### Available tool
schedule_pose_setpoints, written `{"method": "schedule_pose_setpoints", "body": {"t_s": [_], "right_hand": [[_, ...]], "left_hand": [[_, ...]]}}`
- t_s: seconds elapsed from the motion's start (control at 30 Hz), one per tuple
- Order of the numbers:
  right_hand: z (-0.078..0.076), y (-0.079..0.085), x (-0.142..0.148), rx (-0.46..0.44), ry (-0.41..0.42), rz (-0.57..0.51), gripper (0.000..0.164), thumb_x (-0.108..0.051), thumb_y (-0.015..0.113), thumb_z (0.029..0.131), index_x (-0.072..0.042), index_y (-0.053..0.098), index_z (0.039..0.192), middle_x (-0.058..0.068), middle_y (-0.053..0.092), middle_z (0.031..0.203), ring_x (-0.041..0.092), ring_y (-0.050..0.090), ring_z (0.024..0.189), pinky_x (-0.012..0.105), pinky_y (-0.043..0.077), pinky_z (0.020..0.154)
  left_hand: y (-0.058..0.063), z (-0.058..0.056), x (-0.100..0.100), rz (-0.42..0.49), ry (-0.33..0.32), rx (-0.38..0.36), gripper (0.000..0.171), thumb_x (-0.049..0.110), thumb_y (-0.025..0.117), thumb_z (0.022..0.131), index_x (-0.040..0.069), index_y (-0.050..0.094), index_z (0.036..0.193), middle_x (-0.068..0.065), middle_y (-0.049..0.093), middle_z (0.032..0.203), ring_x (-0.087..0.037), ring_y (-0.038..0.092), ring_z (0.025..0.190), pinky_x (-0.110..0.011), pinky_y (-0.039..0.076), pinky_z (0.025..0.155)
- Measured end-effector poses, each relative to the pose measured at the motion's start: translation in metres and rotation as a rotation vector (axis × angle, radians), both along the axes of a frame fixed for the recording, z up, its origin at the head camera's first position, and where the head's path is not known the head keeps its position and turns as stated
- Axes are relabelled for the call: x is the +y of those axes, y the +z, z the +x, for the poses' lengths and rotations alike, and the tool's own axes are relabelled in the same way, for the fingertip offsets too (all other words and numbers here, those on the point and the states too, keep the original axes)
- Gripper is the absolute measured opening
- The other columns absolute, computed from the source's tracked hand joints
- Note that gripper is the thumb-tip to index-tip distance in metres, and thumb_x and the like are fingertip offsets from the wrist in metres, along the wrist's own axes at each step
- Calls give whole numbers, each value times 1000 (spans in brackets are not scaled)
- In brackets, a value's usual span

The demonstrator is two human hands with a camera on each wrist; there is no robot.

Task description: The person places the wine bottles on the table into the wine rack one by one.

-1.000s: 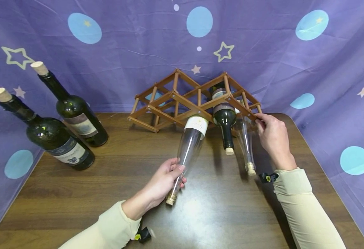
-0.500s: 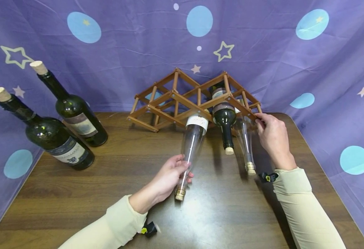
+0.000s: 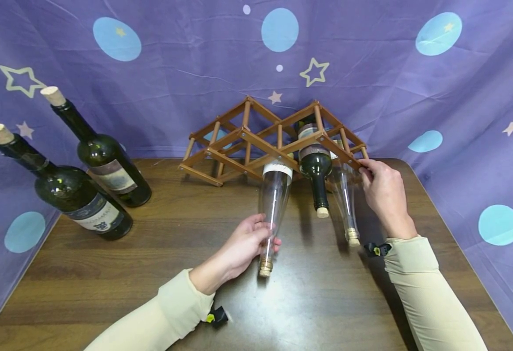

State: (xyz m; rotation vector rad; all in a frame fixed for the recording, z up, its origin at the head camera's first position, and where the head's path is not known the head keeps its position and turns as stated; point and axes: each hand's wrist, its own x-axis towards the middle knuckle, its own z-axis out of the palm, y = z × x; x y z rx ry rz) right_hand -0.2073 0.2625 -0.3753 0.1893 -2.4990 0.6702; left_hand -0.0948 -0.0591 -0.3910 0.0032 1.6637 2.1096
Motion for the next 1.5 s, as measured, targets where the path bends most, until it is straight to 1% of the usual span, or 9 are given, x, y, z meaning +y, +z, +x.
{"method": "schedule_pose_setpoints", "body": {"t_s": [0.17, 0.27, 0.4, 0.53, 0.8, 0.93, 1.1, 1.3, 1.5], "right_hand": [[0, 0, 0, 4, 2, -1, 22, -8, 64, 95, -4, 73, 115, 17, 71, 110, 42, 66, 93, 55, 48, 77], [0, 0, 0, 8, 3, 1, 22, -8, 64, 95, -4, 73, 115, 17, 71, 110, 42, 66, 93, 55, 48, 77], [0, 0, 1, 6, -2, 4, 23, -8, 64, 95, -4, 73, 115, 17, 71, 110, 41, 66, 94, 55, 49, 78], [-1, -1, 1, 2, -4, 3, 23, -8, 64, 95, -4, 73, 116, 17, 70, 111, 41, 66, 96, 54, 49, 80], [-1, -2, 1, 11, -1, 3, 22, -7, 64, 94, -4, 73, 114, 17, 70, 110, 41, 66, 96, 54, 48, 80], [-1, -2, 1, 11, -3, 2, 22, -7, 64, 94, -4, 73, 114, 17, 71, 109, 41, 66, 95, 54, 48, 79], [-1, -2, 0, 4, -4, -1, 23, -7, 64, 94, -5, 73, 115, 17, 70, 109, 41, 66, 95, 54, 48, 79], [-1, -2, 0, 0, -5, 1, 23, -7, 64, 94, -4, 73, 115, 18, 70, 110, 41, 66, 95, 55, 48, 79], [-1, -2, 1, 1, -4, 1, 23, -7, 64, 94, -4, 73, 115, 18, 70, 110, 41, 66, 95, 55, 48, 79]], "left_hand": [[0, -4, 4, 11, 1, -6, 65, -3, 44, 97, -14, 10, 151, -34, 39, 138, -26, 64, 92, -40, 54, 87], [0, -6, 6, 16, 4, -7, 62, -3, 44, 97, -14, 13, 150, -34, 41, 136, -26, 64, 91, -40, 54, 87], [0, -9, 9, 26, 4, 4, 53, -4, 44, 97, -14, 23, 145, -34, 43, 130, -28, 64, 91, -39, 54, 86], [0, -12, 11, 32, 8, 7, 50, -4, 44, 97, -13, 25, 142, -34, 43, 129, -28, 64, 91, -39, 54, 86], [1, -19, 13, 36, 25, -9, 66, -4, 44, 98, -13, 7, 151, -35, 39, 136, -25, 64, 89, -37, 54, 85], [0, -23, 14, 41, 28, -7, 67, -4, 45, 98, -13, 5, 151, -36, 38, 137, -24, 64, 89, -37, 54, 86], [1, -27, 15, 36, 39, -9, 69, -4, 45, 98, -13, 2, 152, -35, 39, 138, -26, 64, 92, -37, 54, 87], [2, -31, 18, 41, 48, -11, 69, -3, 45, 100, -12, 2, 153, -35, 38, 138, -23, 64, 90, -36, 54, 87], [1, -38, 20, 70, 61, -7, 66, -2, 44, 101, -13, 4, 152, -35, 39, 136, -21, 65, 88, -35, 54, 86]]}}
